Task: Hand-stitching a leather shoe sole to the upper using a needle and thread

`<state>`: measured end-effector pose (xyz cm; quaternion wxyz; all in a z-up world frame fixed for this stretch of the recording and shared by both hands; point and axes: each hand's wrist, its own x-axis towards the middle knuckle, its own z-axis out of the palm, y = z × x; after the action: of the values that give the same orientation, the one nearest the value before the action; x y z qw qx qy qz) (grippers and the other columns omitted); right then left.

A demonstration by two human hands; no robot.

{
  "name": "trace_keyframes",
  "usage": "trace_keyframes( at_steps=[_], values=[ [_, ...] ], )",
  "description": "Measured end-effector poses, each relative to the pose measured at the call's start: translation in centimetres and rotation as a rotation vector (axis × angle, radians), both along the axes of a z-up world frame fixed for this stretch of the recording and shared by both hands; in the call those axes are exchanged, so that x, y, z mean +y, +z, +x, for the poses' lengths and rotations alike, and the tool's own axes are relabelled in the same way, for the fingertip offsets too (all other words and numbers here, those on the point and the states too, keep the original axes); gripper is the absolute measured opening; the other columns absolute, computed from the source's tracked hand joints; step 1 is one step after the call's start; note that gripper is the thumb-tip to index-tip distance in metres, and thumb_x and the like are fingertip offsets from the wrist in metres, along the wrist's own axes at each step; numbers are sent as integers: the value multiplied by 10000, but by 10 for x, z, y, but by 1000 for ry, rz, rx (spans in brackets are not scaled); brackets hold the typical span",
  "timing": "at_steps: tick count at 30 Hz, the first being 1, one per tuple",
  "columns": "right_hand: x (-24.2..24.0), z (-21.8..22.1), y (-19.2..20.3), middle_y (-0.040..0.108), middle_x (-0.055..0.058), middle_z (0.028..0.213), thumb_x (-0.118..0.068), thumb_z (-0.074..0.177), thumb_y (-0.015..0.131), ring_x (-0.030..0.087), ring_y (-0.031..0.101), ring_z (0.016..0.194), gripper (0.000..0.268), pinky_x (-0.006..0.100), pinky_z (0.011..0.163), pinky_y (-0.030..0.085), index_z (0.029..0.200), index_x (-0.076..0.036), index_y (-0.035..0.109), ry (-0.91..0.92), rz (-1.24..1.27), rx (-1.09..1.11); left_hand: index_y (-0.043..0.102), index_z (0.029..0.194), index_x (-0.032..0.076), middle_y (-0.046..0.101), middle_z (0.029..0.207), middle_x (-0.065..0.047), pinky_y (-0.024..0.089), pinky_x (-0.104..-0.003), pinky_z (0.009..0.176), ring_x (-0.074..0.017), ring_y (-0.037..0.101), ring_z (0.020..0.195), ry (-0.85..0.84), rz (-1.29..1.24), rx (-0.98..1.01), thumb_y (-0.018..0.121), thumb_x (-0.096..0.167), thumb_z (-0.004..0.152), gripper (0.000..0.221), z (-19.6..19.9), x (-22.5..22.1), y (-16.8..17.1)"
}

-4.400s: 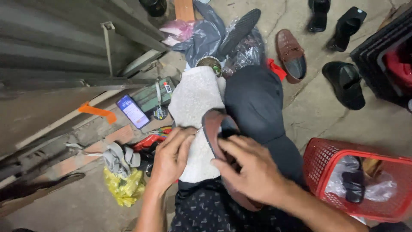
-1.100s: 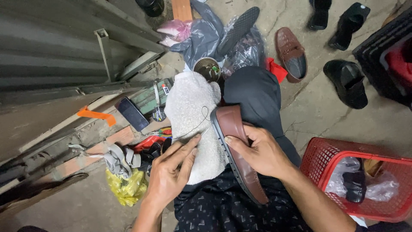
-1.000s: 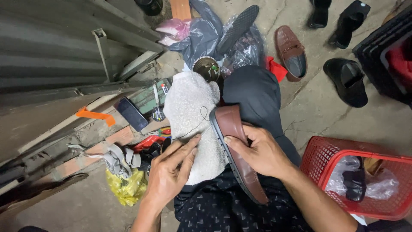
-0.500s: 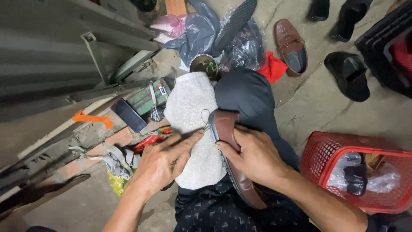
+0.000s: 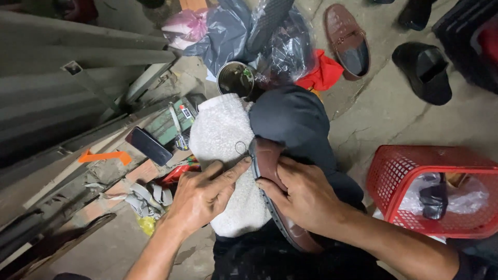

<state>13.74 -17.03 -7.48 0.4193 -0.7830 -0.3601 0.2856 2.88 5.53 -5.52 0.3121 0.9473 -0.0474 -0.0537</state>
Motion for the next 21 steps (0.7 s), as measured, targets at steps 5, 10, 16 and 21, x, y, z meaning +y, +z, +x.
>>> trace_keyframes(
  at_steps=[5, 10, 16, 21],
  values=[
    [4, 7, 9, 680, 136, 892, -249, 990, 652, 352, 676, 774, 260, 475, 643, 516, 1034, 6, 643, -15, 23, 26, 598, 1452, 188, 573, 921, -23, 340, -330, 433, -187, 368, 554, 41, -10, -34, 553, 125, 1048, 411, 9, -7, 1],
    [14, 12, 18, 744, 208, 800, -212, 948, 695, 426, 730, 705, 237, 442, 546, 583, 1039, -2, 757, -35, -13, 115, 774, 1226, 266, 589, 650, -45, 527, -394, 438, -306, 618, 466, 203, -137, -102, 568, 126, 949, 373, 15, -12, 0],
    [-3, 19, 38, 817, 12, 1138, -265, 910, 711, 82, 758, 793, 394, 221, 677, 633, 1282, -134, 693, -88, 104, 422, 603, 1334, 115, 696, 1342, -110, 570, -327, 437, -136, 587, 440, 210, -205, 2, 513, 269, 1047, 338, -6, -9, 17],
    [-83, 61, 26, 730, 72, 918, -202, 974, 691, 152, 677, 840, 156, 279, 738, 562, 915, -70, 748, -470, -68, 204, 674, 1156, 71, 732, 1180, -63, 541, -306, 606, -157, 679, 730, 404, -235, -32, 545, 242, 1033, 248, -47, -21, 8]
  ],
)
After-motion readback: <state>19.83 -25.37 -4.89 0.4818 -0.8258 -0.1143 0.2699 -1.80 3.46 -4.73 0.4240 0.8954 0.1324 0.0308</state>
